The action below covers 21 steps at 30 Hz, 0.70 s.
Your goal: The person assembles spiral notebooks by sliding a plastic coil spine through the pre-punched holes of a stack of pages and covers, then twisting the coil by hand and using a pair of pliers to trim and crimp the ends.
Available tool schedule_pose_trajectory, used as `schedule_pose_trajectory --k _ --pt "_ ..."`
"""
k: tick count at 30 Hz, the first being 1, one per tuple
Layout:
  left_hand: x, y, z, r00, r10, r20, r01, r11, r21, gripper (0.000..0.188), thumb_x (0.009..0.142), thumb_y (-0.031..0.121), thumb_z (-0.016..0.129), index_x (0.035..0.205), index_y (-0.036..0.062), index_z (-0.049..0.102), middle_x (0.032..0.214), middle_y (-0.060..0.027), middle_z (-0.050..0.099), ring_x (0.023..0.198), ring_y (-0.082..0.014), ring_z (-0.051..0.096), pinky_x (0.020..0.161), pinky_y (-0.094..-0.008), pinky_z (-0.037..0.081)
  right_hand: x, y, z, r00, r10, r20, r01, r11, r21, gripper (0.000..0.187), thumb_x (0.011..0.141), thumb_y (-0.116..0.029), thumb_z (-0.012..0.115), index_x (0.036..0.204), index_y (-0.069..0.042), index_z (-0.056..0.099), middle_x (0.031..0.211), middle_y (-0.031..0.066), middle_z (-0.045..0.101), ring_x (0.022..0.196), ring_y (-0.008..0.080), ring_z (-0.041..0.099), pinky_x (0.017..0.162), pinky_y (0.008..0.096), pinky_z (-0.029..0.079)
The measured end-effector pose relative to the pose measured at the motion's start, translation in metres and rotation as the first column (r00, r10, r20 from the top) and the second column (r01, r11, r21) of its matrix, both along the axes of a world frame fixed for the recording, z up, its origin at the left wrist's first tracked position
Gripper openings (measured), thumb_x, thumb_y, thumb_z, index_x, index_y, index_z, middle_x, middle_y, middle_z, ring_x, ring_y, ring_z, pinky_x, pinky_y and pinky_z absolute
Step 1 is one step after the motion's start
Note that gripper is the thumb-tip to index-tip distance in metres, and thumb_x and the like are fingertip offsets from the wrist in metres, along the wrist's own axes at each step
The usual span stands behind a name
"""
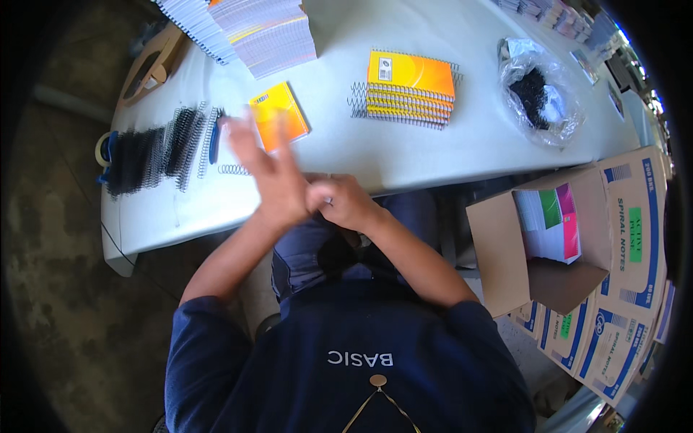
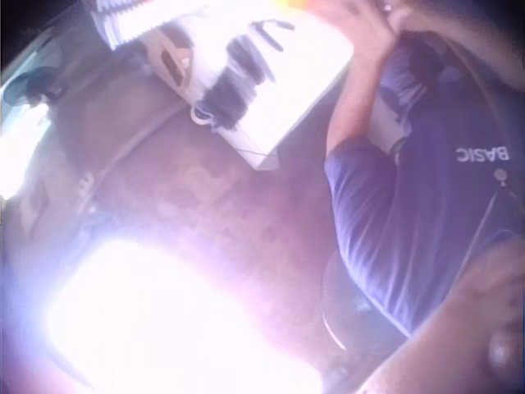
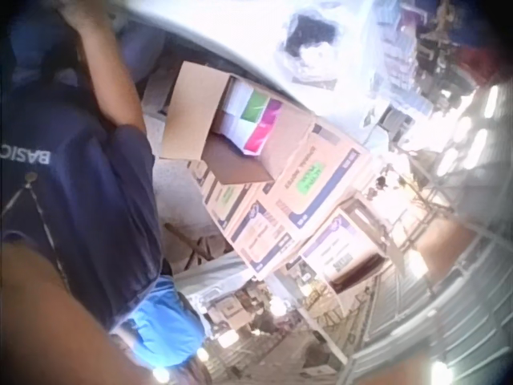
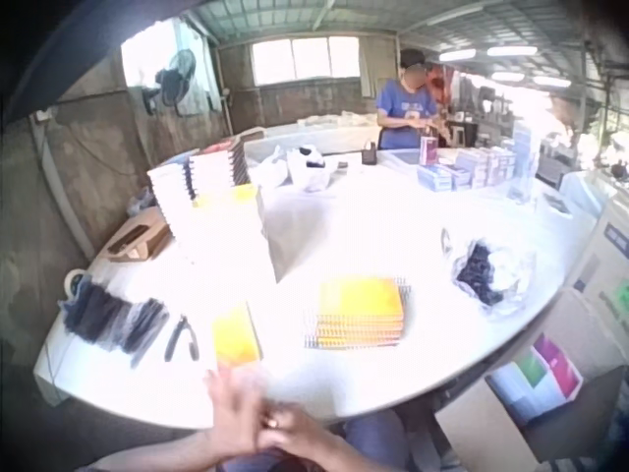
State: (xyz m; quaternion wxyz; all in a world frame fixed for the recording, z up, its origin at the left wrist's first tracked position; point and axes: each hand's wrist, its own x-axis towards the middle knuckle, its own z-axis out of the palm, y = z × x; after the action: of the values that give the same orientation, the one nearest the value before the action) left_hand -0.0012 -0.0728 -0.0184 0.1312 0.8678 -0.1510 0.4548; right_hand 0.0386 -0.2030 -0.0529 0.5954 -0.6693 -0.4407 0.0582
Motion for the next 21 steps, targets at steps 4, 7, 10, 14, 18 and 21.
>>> schedule_pose_trajectory --k 4,7,10,14,18,21 --pt "-0.025 0.000 -0.018 0.950 -0.124 -0.287 0.156 0.983 0.093 0.056 0.081 0.045 0.059 0.123 0.0093 0.050 0.123 -0.0121 0.049 0.120 -0.0317 0.041 0.102 -0.0499 0.020 0.013 0.003 0.014 0.992 -0.048 -0.120 0.068 0.983 0.170 0.025 0.074 -0.005 0.062 0.098 -0.002 0.063 0.087 0.0141 0.067 0.074 0.0269 0.066 0.065 0.0328 0.050" --pt "-0.014 -0.003 0.034 0.923 -0.087 -0.376 0.121 0.990 0.068 0.030 0.072 0.014 0.071 0.101 0.0153 0.062 0.097 -0.0001 0.059 0.096 -0.0176 0.055 0.095 -0.0401 0.027 0.014 -0.002 0.001 0.979 -0.031 -0.200 0.031 1.000 -0.002 0.024 0.074 -0.002 0.062 0.097 0.000 0.062 0.084 0.0156 0.067 0.075 0.0215 0.066 0.066 0.0311 0.050" --pt "-0.006 0.004 0.057 0.825 -0.188 -0.533 0.239 0.971 0.027 0.031 0.069 0.012 0.073 0.097 0.0144 0.061 0.095 0.0000 0.058 0.091 -0.0176 0.055 0.090 -0.0372 0.030 0.015 -0.002 0.004 0.951 -0.034 -0.308 0.040 0.999 0.012 0.023 0.074 -0.001 0.063 0.097 0.001 0.062 0.083 0.0157 0.067 0.077 0.0192 0.065 0.067 0.0314 0.049" --pt "-0.004 0.006 0.064 0.766 -0.173 -0.619 0.218 0.976 -0.003 0.030 0.069 0.015 0.074 0.096 0.0138 0.061 0.093 -0.0008 0.058 0.091 -0.0178 0.055 0.085 -0.0340 0.032 0.011 0.001 0.003 0.944 0.011 -0.329 0.028 0.993 0.116 0.021 0.075 -0.002 0.063 0.096 0.002 0.063 0.083 0.0154 0.067 0.077 0.0189 0.066 0.065 0.0317 0.049" --pt "-0.002 -0.004 0.070 0.829 -0.090 -0.552 0.154 0.986 0.070 0.027 0.070 0.018 0.071 0.096 0.0135 0.063 0.095 0.0005 0.060 0.092 -0.0200 0.055 0.082 -0.0354 0.035 0.012 -0.003 0.018 0.915 -0.018 -0.403 0.006 0.999 -0.031 0.019 0.078 -0.005 0.062 0.095 0.004 0.063 0.084 0.0149 0.068 0.080 0.0186 0.066 0.068 0.0308 0.049" --pt "-0.002 0.001 0.069 0.792 -0.094 -0.603 0.207 0.971 0.120 0.027 0.071 0.019 0.070 0.097 0.0138 0.064 0.096 0.0014 0.062 0.092 -0.0196 0.056 0.082 -0.0360 0.036 0.014 -0.006 0.018 0.944 -0.071 -0.321 0.000 0.976 -0.216 0.019 0.080 -0.007 0.062 0.094 0.005 0.063 0.082 0.0154 0.068 0.080 0.0187 0.066 0.068 0.0309 0.049"
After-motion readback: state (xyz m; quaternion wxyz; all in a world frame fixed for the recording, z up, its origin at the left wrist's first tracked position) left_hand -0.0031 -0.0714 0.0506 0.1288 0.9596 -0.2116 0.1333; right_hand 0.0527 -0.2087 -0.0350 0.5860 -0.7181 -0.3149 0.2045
